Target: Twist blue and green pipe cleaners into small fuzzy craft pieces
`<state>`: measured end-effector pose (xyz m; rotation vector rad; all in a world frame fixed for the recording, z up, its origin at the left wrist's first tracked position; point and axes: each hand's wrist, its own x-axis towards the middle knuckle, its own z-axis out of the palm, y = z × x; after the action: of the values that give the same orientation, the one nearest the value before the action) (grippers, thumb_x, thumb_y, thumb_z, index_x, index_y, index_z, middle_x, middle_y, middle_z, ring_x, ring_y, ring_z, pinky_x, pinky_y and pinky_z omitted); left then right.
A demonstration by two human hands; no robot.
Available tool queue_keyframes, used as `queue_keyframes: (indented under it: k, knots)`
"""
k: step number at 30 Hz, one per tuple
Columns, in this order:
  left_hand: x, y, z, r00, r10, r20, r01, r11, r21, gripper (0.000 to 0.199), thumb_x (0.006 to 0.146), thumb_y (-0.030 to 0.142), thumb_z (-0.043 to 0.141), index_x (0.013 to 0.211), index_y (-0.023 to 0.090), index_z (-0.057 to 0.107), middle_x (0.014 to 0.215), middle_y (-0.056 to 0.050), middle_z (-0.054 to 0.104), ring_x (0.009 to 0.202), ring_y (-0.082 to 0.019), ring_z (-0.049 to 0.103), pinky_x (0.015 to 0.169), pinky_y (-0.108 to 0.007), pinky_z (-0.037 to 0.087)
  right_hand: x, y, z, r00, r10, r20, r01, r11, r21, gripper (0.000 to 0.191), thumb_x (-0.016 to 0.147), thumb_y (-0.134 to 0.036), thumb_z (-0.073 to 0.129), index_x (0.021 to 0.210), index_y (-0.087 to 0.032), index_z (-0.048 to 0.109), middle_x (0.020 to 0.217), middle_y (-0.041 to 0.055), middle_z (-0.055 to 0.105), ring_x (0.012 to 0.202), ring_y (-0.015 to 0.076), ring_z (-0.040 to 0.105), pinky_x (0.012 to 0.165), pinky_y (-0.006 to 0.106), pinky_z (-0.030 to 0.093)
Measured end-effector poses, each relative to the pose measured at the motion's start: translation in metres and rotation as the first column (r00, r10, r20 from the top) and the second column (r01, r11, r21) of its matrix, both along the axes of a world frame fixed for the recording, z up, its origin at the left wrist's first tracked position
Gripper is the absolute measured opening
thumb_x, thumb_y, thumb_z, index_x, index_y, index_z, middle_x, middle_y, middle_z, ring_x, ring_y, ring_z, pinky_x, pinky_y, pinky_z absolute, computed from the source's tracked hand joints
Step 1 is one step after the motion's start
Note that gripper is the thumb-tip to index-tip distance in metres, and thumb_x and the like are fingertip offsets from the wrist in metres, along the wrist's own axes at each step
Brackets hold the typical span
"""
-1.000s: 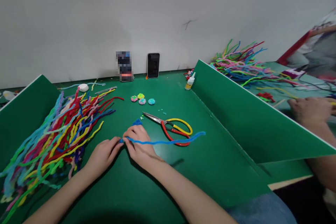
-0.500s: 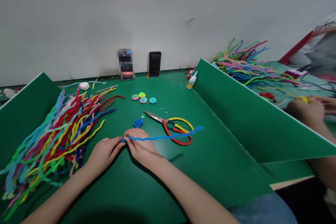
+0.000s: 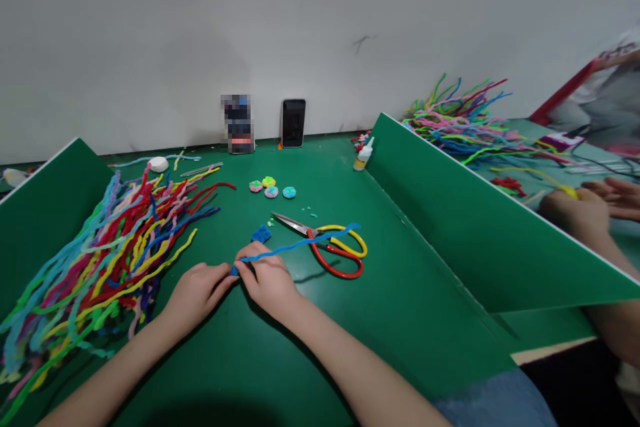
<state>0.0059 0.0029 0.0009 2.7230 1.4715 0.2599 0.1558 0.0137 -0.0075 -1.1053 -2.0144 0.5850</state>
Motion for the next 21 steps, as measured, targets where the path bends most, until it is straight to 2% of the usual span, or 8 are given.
queue_keyframes:
  k: [12,21]
  knots:
    - [-0.0009,-0.0002,-0.0043,0.998,-0.057,0.001,0.057,0.998,0.034,0.03,0.085,0.027,0.029,0.066,0.016,0.051,0.058,-0.002,0.06,0.053,-0.015,0.055,0.051,-0.025,0.031,-0.0013,0.002,-0.001,1.0,-0.021,-0.013,0.02,0.998,-0.065,0.013,0.076,-0.015,0.043,0.068,-0.017,0.053,0.07,0.003,0.058,0.07,0.014,0.054,0.068,0.026,0.042]
    - [-0.0022,0.0006,-0.0044,0.99,-0.14,-0.004,0.138,0.974,0.179,0.039,0.087,0.027,0.02,0.065,0.016,0.05,0.053,-0.001,0.058,0.048,-0.014,0.052,0.049,-0.025,0.028,-0.0021,0.0037,-0.0008,0.996,-0.018,-0.084,0.007,0.991,-0.134,0.013,0.074,-0.012,0.045,0.065,-0.016,0.054,0.069,0.0039,0.06,0.068,0.0142,0.055,0.066,0.026,0.042]
